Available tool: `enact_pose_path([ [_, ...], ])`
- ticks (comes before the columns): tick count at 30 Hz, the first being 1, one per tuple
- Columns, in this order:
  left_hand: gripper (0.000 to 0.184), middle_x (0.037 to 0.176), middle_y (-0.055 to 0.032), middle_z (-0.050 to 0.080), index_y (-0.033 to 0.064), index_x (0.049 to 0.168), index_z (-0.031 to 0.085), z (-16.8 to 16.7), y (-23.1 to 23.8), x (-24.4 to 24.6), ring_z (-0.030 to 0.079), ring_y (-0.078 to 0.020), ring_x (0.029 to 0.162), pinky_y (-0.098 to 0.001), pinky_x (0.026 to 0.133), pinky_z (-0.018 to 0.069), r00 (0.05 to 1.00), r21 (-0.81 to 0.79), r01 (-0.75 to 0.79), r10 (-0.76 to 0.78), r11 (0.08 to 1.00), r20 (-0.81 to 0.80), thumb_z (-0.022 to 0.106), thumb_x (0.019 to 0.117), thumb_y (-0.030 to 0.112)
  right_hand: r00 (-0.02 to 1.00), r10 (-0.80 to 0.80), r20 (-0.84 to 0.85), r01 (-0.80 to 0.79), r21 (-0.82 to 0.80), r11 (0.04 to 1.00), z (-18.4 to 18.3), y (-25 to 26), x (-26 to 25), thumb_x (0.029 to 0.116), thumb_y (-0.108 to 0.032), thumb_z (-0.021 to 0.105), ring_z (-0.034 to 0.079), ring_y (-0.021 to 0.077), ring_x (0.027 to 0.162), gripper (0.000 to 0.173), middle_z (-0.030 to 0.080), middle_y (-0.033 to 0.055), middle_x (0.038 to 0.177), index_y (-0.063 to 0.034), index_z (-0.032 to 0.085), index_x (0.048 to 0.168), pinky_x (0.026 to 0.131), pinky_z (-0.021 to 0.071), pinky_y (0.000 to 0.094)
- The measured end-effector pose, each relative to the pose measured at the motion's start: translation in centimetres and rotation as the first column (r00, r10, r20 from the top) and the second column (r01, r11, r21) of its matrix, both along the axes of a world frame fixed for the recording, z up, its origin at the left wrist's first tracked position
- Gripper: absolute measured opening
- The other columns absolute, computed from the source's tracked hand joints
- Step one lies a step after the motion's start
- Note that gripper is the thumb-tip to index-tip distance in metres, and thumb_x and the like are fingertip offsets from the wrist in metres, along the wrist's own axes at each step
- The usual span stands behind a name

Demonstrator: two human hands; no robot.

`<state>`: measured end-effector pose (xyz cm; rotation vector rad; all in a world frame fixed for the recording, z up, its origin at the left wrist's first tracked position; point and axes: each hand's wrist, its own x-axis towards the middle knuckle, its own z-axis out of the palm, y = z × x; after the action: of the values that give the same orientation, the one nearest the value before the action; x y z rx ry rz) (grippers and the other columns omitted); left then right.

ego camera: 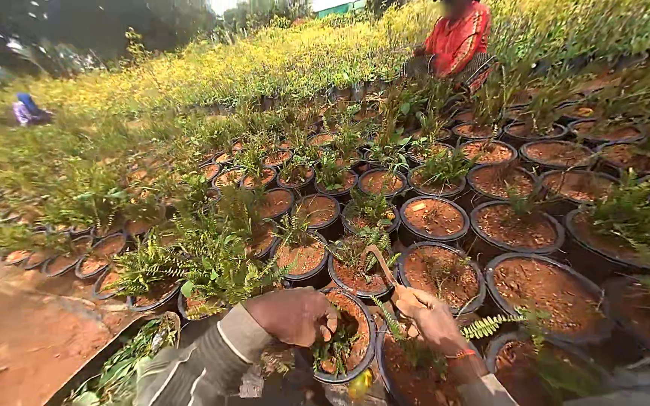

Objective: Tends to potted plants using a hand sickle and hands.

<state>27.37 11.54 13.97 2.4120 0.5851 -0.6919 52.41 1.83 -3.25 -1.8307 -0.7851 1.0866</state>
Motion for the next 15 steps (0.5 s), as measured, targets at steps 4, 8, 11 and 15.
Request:
enact_pose_path([
  [4, 0.028, 0.122, -0.0273, 0.066, -0.0026, 0.123, 0.067, -8.3, 4.3, 6.6, 0.063, -0.044, 0.117, -0.065, 0.1, 0.0471, 0.992, 0.074, -0.038, 0.047, 0.996, -0.115, 0.062, 0.0999, 0.012, 1.0, -0.007, 0.008, 0.006, 0.029, 1.0, -0.9, 0.2, 0.0, 0.0913, -0.018, 0.071, 0.071, 0.0247, 0.097, 0.038, 0.072, 0.0124, 0.114, -0.0115, 0.07, 0.128, 0.087, 0.0575, 0.0485],
  [8, 0.044, 0.139, -0.0222, 0.061, 0.0024, 0.142, 0.057, -18.6, 7.8, 9.4, 0.057, -0.0368, 0.133, -0.0558, 0.115, 0.0416, 0.935, 0.06, -0.351, 0.347, 0.934, 0.069, 0.057, 0.0978, 0.006, 0.999, 0.01, -0.033, -0.01, 0.004, 1.0, -0.6, 0.1, -0.1, 0.095, -0.019, 0.07, 0.071, 0.0247, 0.088, 0.041, 0.07, 0.0161, 0.115, -0.0085, 0.064, 0.134, 0.078, 0.0597, 0.0444],
  [11, 0.041, 0.137, -0.0177, 0.064, 0.0047, 0.137, 0.062, -22.7, 8.0, 10.5, 0.059, -0.0303, 0.131, -0.0486, 0.115, 0.0438, 0.779, 0.009, -0.599, 0.58, 0.801, 0.238, 0.059, 0.0959, 0.006, 0.992, -0.016, -0.126, 0.023, 0.048, 0.999, -1.1, -0.3, 0.0, 0.0959, -0.017, 0.066, 0.069, 0.0209, 0.078, 0.04, 0.069, 0.0151, 0.108, -0.0063, 0.062, 0.134, 0.068, 0.0586, 0.0387],
  [15, 0.042, 0.134, -0.0141, 0.067, 0.0077, 0.139, 0.062, -25.2, 8.8, 11.3, 0.062, -0.028, 0.129, -0.049, 0.114, 0.0456, 0.729, 0.077, -0.665, 0.623, 0.743, 0.285, 0.061, 0.0977, 0.015, 0.99, -0.037, -0.133, 0.042, 0.036, 0.998, -1.0, -0.7, 0.0, 0.0971, -0.021, 0.063, 0.066, 0.02, 0.066, 0.042, 0.07, 0.0136, 0.102, -0.007, 0.061, 0.137, 0.06, 0.0575, 0.0382],
])
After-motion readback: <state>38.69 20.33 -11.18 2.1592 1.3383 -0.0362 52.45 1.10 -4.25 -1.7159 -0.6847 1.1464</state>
